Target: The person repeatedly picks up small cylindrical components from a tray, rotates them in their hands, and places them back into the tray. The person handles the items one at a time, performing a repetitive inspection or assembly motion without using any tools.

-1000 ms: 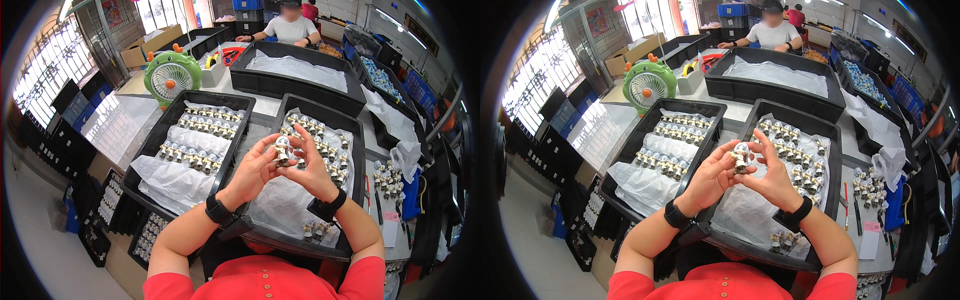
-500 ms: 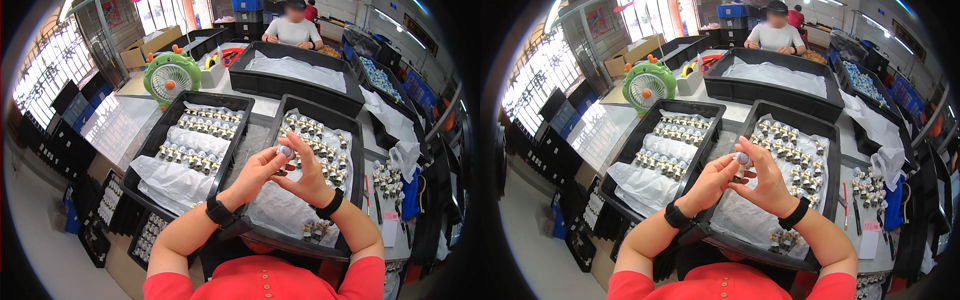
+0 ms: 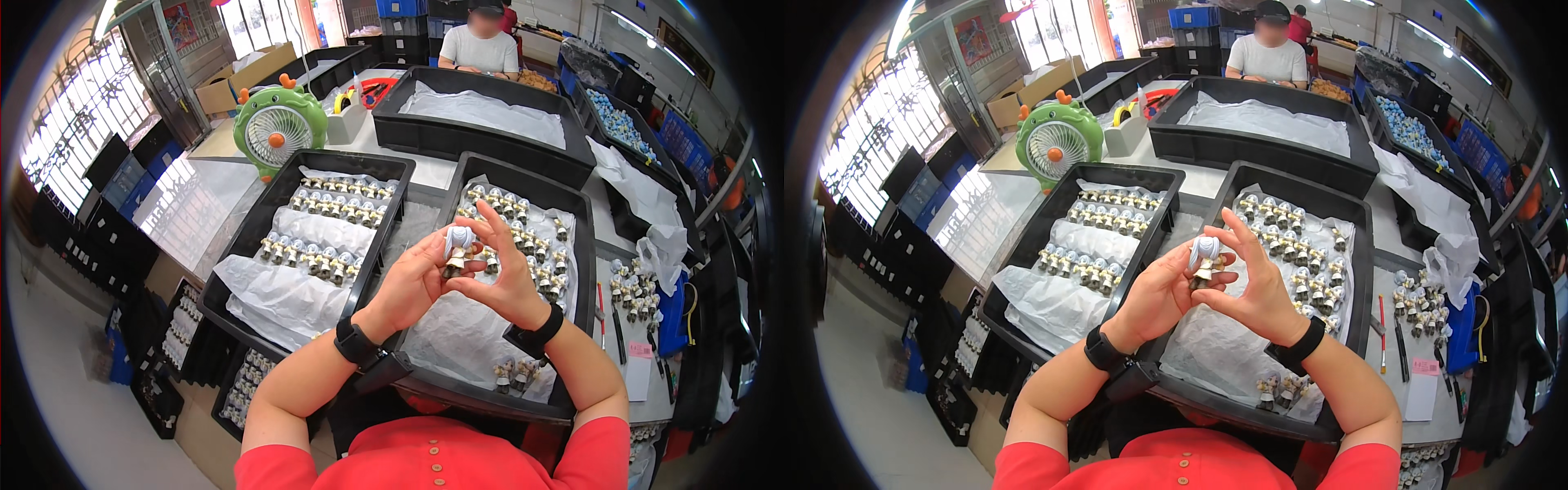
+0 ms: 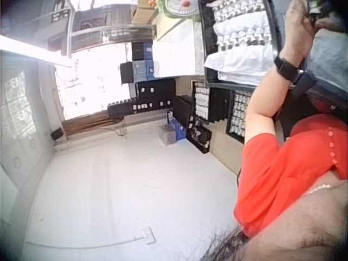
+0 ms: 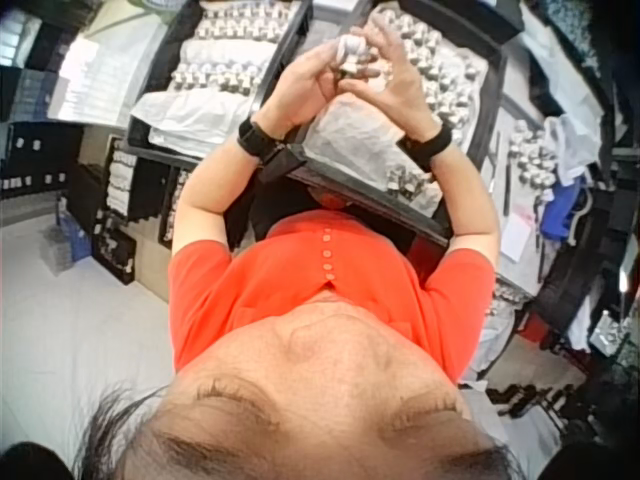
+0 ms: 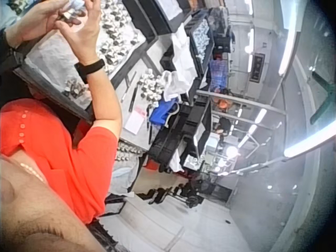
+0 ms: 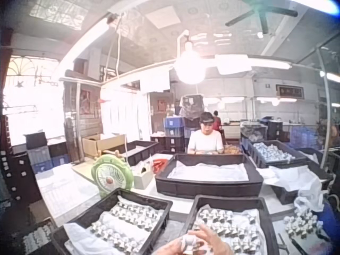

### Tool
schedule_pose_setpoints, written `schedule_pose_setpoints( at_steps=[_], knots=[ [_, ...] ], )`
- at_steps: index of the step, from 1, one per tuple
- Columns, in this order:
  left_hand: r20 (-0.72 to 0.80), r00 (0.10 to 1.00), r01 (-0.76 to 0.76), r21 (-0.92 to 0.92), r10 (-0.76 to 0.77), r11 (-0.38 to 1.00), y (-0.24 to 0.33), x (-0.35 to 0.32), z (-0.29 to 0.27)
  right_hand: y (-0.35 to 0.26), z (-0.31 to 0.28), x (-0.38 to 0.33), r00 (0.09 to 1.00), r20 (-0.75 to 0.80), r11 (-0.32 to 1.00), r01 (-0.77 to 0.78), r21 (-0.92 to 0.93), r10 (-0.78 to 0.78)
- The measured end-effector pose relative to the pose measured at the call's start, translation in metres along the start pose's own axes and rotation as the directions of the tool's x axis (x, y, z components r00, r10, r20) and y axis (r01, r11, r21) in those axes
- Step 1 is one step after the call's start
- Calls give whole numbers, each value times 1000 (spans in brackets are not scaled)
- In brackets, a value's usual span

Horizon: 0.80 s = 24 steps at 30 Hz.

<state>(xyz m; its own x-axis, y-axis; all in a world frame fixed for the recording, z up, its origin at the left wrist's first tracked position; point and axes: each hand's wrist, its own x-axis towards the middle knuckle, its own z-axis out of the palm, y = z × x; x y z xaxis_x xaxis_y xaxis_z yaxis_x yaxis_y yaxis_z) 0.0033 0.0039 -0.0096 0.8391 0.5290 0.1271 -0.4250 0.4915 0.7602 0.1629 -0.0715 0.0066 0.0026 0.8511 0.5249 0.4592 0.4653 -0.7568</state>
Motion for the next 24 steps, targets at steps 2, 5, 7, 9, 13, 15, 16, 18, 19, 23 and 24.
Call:
schedule_pose_setpoints(
  at_steps=[2, 5, 7, 9, 13, 15, 16, 18, 19, 23, 24],
  knots=[
    [-3, 1000, -9, 7, 9, 1000, 1, 0, 2, 1, 0, 0, 1000, 10, 999, -20, 42, 20],
    [-7, 1000, -13, -1, 13, 1000, -1, 1, 0, 3, -2, -1, 1000, 20, 1000, -4, 21, 3],
    [-13, 1000, -15, -5, 15, 1000, -1, 0, 0, 3, -2, 0, 1000, 28, 1000, -11, 16, 11],
    [-18, 1000, -18, -7, 18, 1000, 0, 0, 0, 2, -2, 0, 999, 36, 1000, -23, 12, 22],
    [-25, 999, -31, -3, 31, 1000, 1, 0, 1, 4, -3, 1, 999, 35, 1000, -19, -6, 19],
    [-34, 999, -36, 4, 36, 999, 1, 0, 2, 6, -3, 2, 999, 31, 1000, -13, -7, 13],
    [-41, 998, -36, 10, 37, 999, 2, 0, 2, 6, -3, 2, 999, 31, 1000, -15, -2, 15],
    [-48, 998, -38, 13, 39, 999, 2, -1, 2, 8, -2, 2, 999, 33, 1000, -18, 2, 18],
    [-48, 998, -40, 12, 40, 999, 2, -1, 2, 8, -2, 2, 999, 35, 1000, -19, 0, 19],
    [-58, 998, -40, 9, 40, 999, 1, 0, 1, 9, -2, 1, 998, 44, 999, -37, 19, 36],
    [-61, 997, -37, 10, 37, 999, 1, 0, 1, 9, -2, 1, 998, 42, 999, -42, 33, 41]
  ],
)
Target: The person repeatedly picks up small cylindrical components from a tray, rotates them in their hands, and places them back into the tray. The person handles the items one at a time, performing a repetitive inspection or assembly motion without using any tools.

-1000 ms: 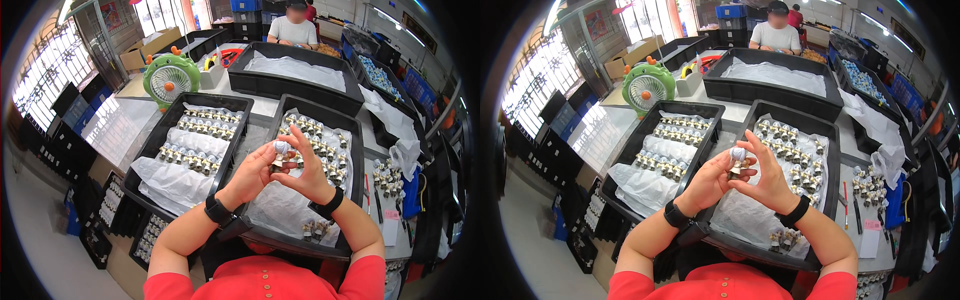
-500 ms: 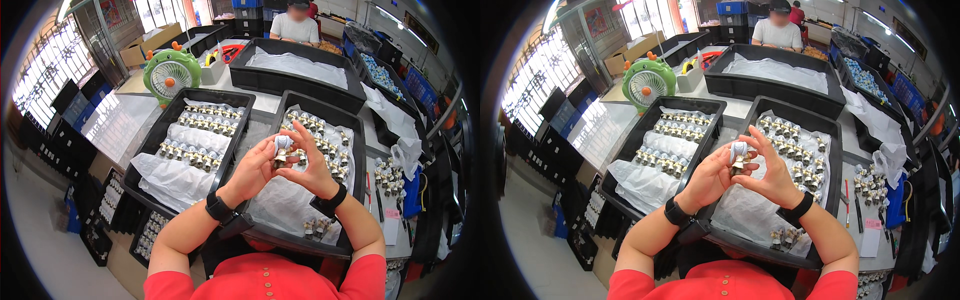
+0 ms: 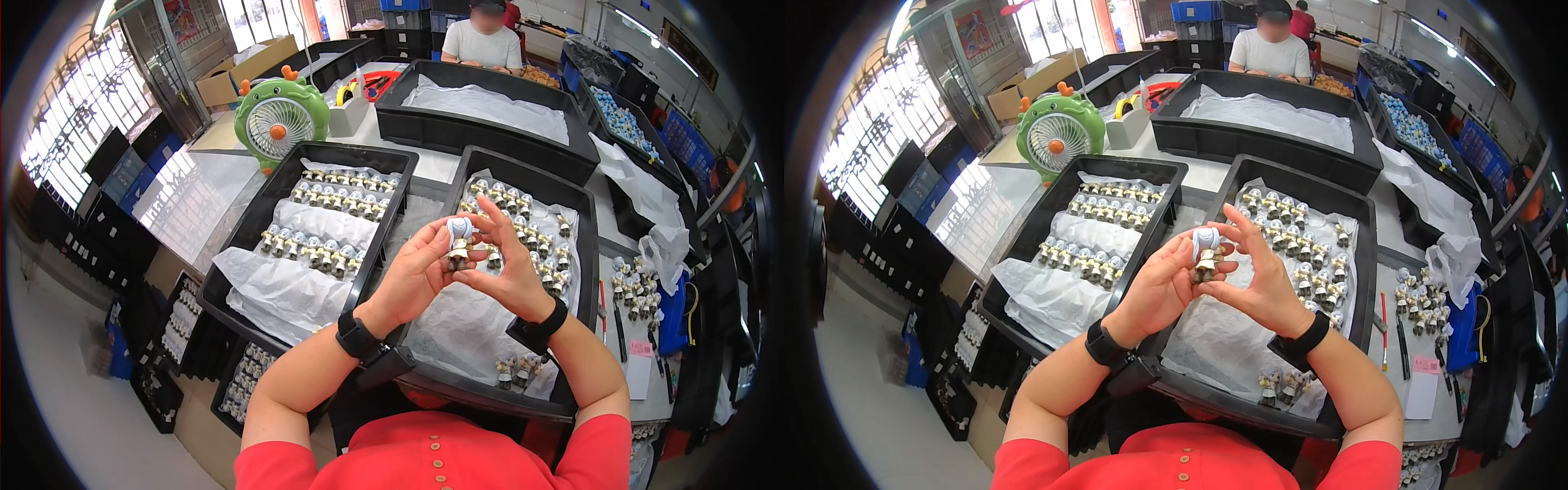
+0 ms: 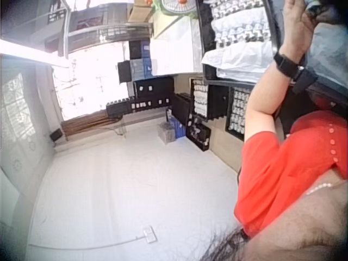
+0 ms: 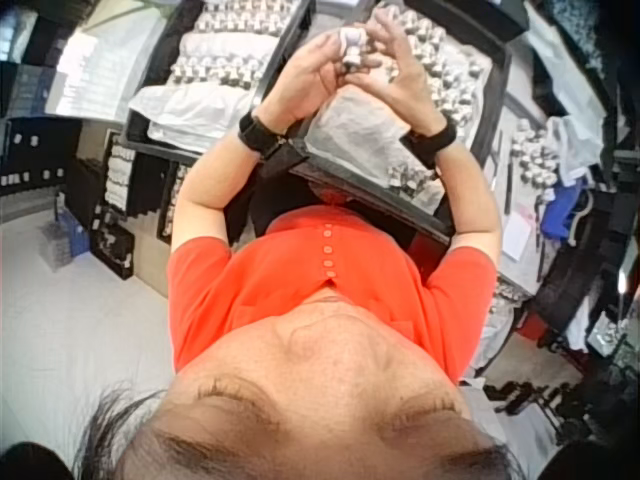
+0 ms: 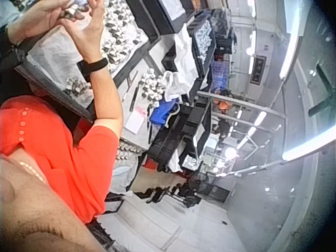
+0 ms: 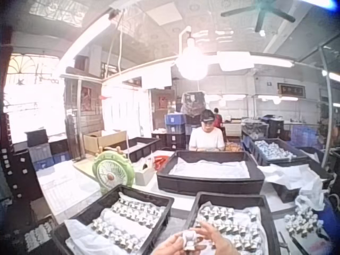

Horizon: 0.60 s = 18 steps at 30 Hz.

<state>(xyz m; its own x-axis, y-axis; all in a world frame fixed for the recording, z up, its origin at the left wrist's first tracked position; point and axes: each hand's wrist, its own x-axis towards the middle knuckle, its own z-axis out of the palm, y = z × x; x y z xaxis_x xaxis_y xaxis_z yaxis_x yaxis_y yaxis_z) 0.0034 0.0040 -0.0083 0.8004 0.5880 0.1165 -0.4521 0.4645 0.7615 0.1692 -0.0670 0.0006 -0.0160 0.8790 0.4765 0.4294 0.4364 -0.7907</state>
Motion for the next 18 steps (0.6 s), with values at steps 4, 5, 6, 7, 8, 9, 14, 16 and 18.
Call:
schedule_pose_setpoints(
  at_steps=[4, 5, 6, 7, 8, 9, 14, 16, 18],
  knots=[
    [-18, 1000, 16, 1, -16, 1000, 0, 0, 0, 5, 1, 0, 1000, 0, 1000, 0, 12, 0],
    [-25, 999, 21, 0, -21, 1000, 1, 0, 0, 6, 1, 0, 1000, 3, 1000, 5, 4, -5],
    [-32, 999, 28, 0, -28, 1000, 1, -2, -1, 4, 2, 1, 1000, 13, 1000, 3, -19, -3],
    [-41, 999, 35, -1, -35, 999, 2, -2, -1, 2, 2, 1, 1000, 25, 999, 3, -41, -2],
    [-51, 998, 40, -2, -40, 999, 2, -2, -1, 0, 2, 1, 999, 39, 998, 4, -63, -2],
    [-75, 996, 55, -8, -56, 998, 5, -1, 3, -1, 1, 0, 999, 33, 997, 16, -72, -14],
    [-193, 981, 33, 21, -29, 999, 40, -1, -1, -1, -2, 0, 999, -23, 1000, -28, 13, 29],
    [-202, 979, 39, 100, -18, 994, 67, -7, 2, -2, -3, -1, 996, -43, 996, -77, 52, 80],
    [-190, 981, 78, 276, -26, 958, 96, -18, -5, -5, -2, -1, 994, -50, 993, -91, 76, 95]
  ],
)
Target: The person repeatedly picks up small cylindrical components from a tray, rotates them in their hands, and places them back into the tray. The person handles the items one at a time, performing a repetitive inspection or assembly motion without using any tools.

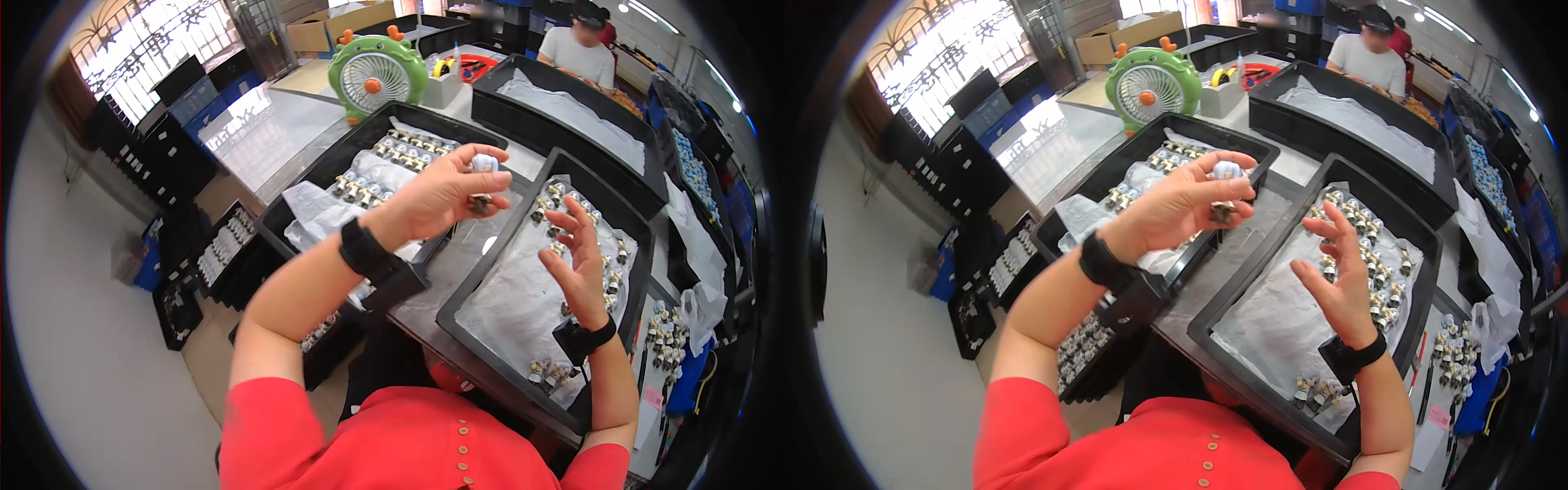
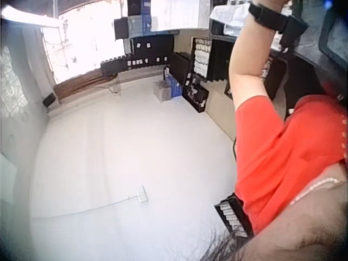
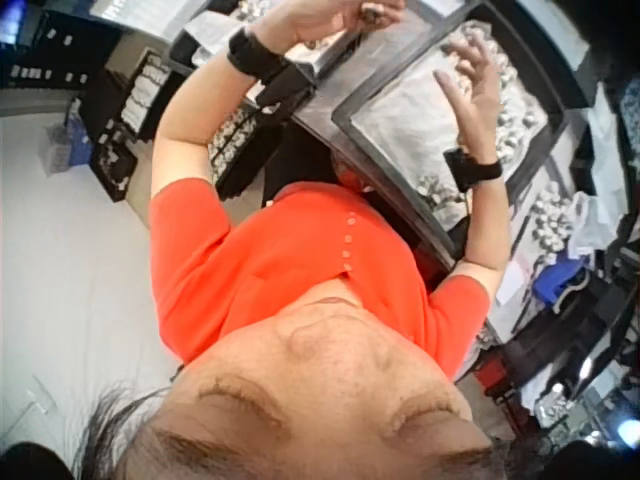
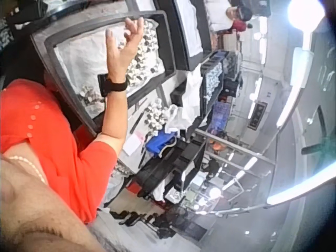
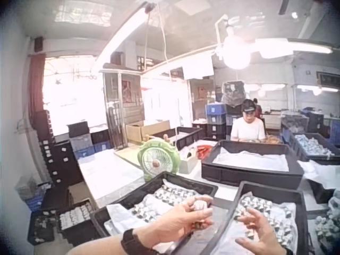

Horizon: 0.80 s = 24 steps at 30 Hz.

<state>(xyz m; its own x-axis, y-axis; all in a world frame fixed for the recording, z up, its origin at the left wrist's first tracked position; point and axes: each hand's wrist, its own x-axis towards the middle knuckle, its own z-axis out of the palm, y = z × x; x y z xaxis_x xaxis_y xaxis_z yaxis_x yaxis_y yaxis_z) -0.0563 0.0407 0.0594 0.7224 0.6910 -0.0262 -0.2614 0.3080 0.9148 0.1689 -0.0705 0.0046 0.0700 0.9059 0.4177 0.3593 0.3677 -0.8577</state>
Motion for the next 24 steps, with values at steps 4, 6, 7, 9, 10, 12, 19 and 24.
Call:
schedule_pose_setpoints(
  at_steps=[4, 6, 7, 9, 10, 12, 19, 24],
  knots=[
    [-112, 969, 241, 253, -219, 937, 19, -34, -41, -7, 0, 0, 1000, -11, 999, 23, 36, -23],
    [-193, 903, 428, 465, -383, 775, 16, -55, -69, -8, 2, 1, 1000, -4, 998, 31, 58, -31],
    [-225, 864, 487, 603, -451, 632, 13, -61, -79, -9, 1, 1, 1000, -5, 998, 30, 50, -30],
    [-362, 837, 474, 854, -409, 214, -1, -72, -98, -8, 1, 1, 1000, -3, 999, 22, 42, -22],
    [-373, 829, 434, 899, -417, 59, -10, -74, -110, -8, 1, 1, 1000, 0, 999, 18, 41, -18],
    [-385, 807, 341, 923, -448, -179, -21, -75, -121, -5, 1, 1, 1000, 1, 999, 10, 33, -10],
    [-432, 726, 325, 901, -535, -286, -45, -72, -135, -2, 0, 3, 1000, 12, 1000, -27, 15, 27],
    [-503, 657, 470, 856, -561, -217, -39, -68, -135, -2, -3, 1, 999, 46, 999, -26, 23, 25]
  ],
)
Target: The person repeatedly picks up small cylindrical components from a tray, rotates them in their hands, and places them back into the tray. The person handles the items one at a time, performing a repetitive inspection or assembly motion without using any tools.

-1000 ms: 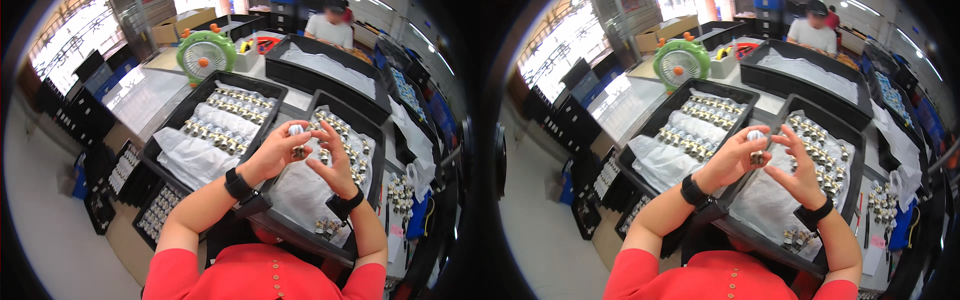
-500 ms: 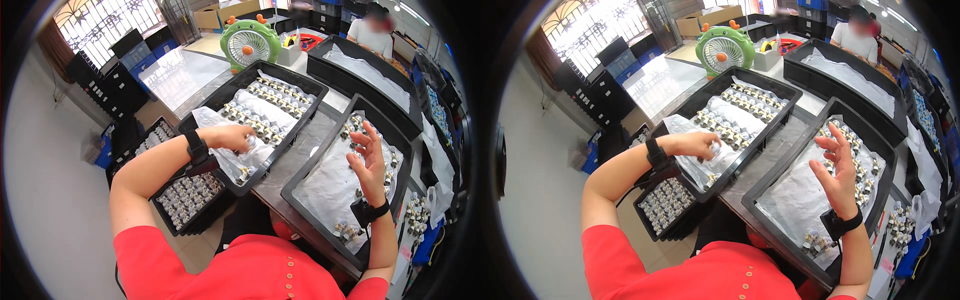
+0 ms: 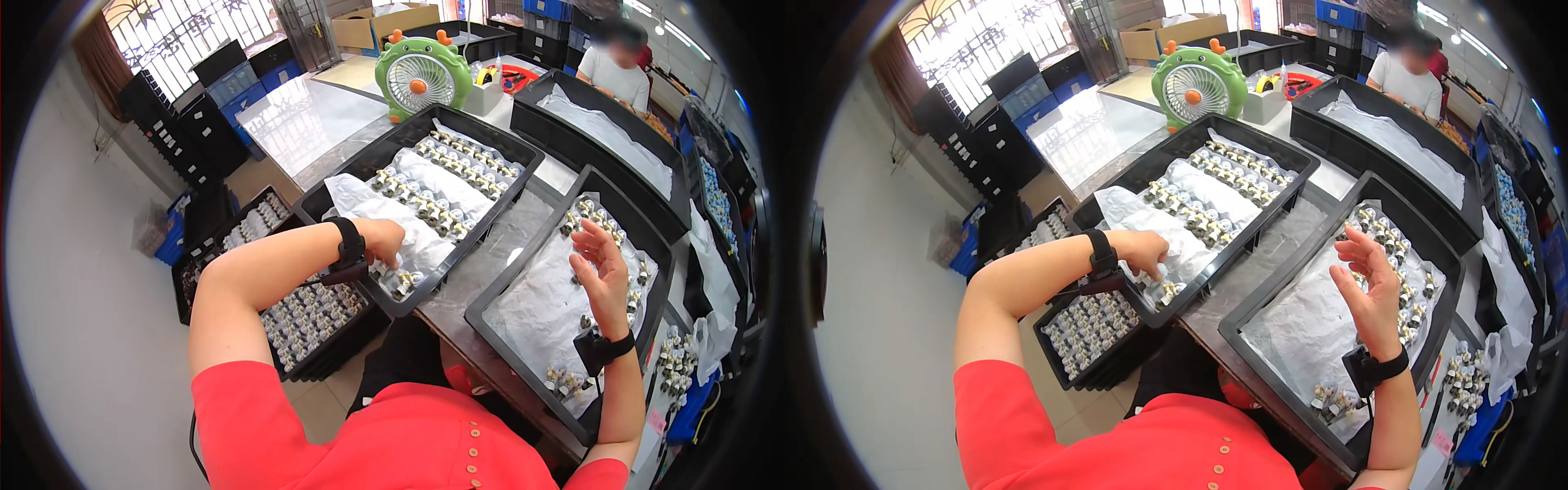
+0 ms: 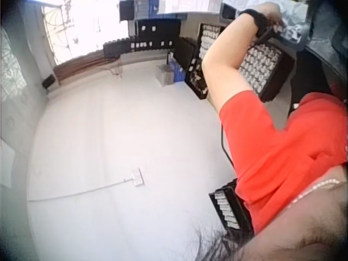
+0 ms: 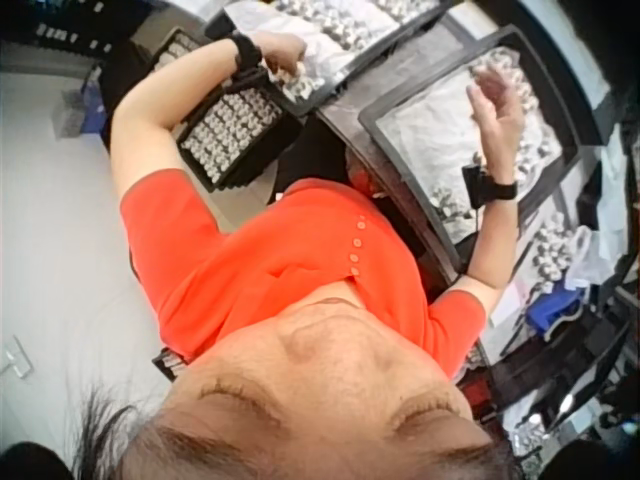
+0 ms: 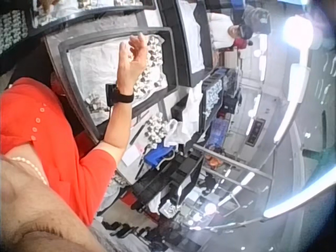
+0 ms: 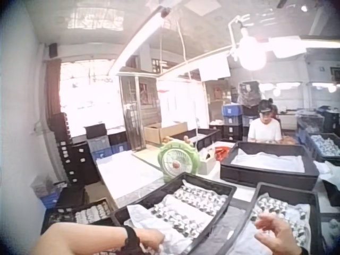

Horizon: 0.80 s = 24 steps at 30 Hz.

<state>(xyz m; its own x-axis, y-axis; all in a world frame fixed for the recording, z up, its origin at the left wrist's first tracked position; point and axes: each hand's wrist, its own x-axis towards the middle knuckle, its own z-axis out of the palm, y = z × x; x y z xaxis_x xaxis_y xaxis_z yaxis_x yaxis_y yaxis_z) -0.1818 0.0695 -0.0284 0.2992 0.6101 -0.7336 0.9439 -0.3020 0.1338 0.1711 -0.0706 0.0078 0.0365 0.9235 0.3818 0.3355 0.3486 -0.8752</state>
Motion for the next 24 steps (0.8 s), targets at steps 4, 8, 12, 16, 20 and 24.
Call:
schedule_pose_setpoints(
  at_steps=[4, 8, 12, 16, 20, 24],
  knots=[
    [22, 999, 41, -92, -39, 995, -2, 1, 2, 1, 0, 0, 1000, 26, 1000, -1, 20, 1],
    [23, 996, 91, -113, -89, 989, 3, 1, 1, 1, 0, 0, 1000, 16, 1000, 11, 16, -11],
    [8, 1000, 28, -115, -27, 993, 3, -4, 1, -1, -1, 0, 999, 32, 1000, 11, -12, -11],
    [66, 998, 22, -226, -8, 974, 4, -5, 2, -2, -1, -1, 999, 42, 999, 12, -36, -11],
    [112, 985, -113, -171, 134, 979, -22, 19, 9, 2, -4, 1, 999, 32, 997, 22, -69, -20],
    [108, 993, -15, -214, 39, 977, -10, 4, 1, 10, -5, 6, 1000, -8, 995, -9, -104, 8]
  ],
)
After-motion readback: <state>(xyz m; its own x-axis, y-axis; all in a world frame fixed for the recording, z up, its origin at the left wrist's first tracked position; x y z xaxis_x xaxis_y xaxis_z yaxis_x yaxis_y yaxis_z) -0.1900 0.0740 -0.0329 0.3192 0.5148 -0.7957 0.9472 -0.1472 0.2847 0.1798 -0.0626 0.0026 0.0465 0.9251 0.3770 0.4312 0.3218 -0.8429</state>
